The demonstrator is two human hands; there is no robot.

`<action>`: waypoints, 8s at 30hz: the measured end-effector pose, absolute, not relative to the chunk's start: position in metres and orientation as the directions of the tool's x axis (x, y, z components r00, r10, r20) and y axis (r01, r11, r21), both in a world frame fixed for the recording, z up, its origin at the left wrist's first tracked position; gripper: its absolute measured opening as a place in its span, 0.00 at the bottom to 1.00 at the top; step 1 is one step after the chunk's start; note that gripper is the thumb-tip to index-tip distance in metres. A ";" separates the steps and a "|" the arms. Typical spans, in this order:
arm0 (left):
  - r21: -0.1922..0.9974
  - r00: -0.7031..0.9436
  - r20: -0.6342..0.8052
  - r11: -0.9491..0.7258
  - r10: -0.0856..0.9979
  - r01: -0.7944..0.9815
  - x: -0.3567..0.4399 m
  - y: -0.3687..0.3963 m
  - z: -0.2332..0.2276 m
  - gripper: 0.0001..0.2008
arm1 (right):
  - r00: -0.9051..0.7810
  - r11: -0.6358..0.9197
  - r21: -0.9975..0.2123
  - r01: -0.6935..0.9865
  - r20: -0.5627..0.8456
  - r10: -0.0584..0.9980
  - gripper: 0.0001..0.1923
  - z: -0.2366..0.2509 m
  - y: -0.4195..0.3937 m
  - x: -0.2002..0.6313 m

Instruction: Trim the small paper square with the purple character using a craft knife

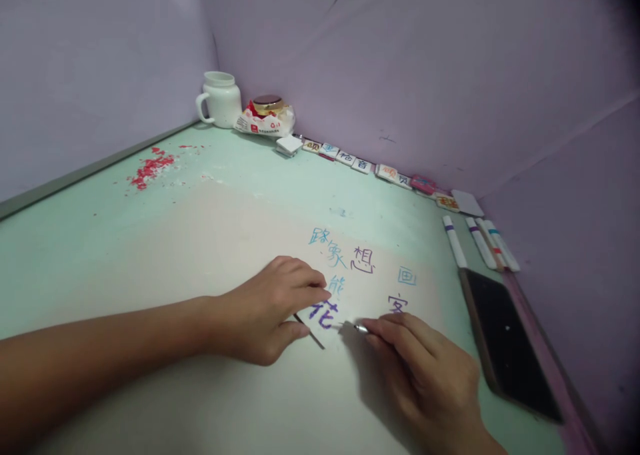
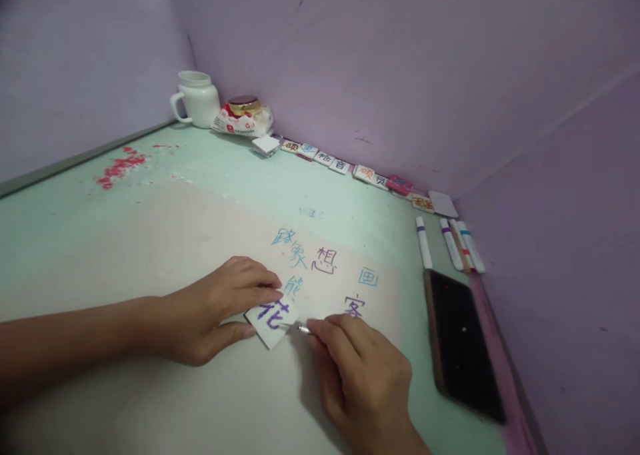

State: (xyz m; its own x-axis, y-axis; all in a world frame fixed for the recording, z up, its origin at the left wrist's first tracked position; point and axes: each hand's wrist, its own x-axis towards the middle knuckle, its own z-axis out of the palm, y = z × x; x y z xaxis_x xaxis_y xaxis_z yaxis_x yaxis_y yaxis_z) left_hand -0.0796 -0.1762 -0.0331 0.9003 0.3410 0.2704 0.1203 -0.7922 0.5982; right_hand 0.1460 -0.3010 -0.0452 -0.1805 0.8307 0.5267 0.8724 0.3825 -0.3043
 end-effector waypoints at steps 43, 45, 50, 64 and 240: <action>0.603 0.892 0.270 -0.786 0.362 0.136 -0.077 -0.175 -0.034 0.16 | -0.269 0.376 -0.174 0.910 0.439 0.857 0.10 -0.025 -0.300 0.145; 0.608 0.883 0.275 -0.780 0.382 0.148 -0.077 -0.175 -0.035 0.16 | -0.225 0.339 -0.166 0.926 0.479 0.848 0.09 -0.027 -0.301 0.143; 0.582 0.843 0.331 -0.795 0.425 0.172 -0.077 -0.176 -0.043 0.19 | -0.158 0.329 -0.242 0.913 0.534 0.831 0.08 -0.040 -0.304 0.138; 0.591 0.862 0.252 -0.775 0.439 0.222 -0.076 -0.177 -0.035 0.17 | -0.003 0.238 -0.452 0.859 0.462 0.887 0.07 -0.050 -0.304 0.138; 0.387 0.953 0.078 -0.890 0.293 0.242 -0.077 -0.178 -0.022 0.29 | -0.121 0.229 -0.221 0.948 0.417 0.901 0.10 -0.043 -0.308 0.120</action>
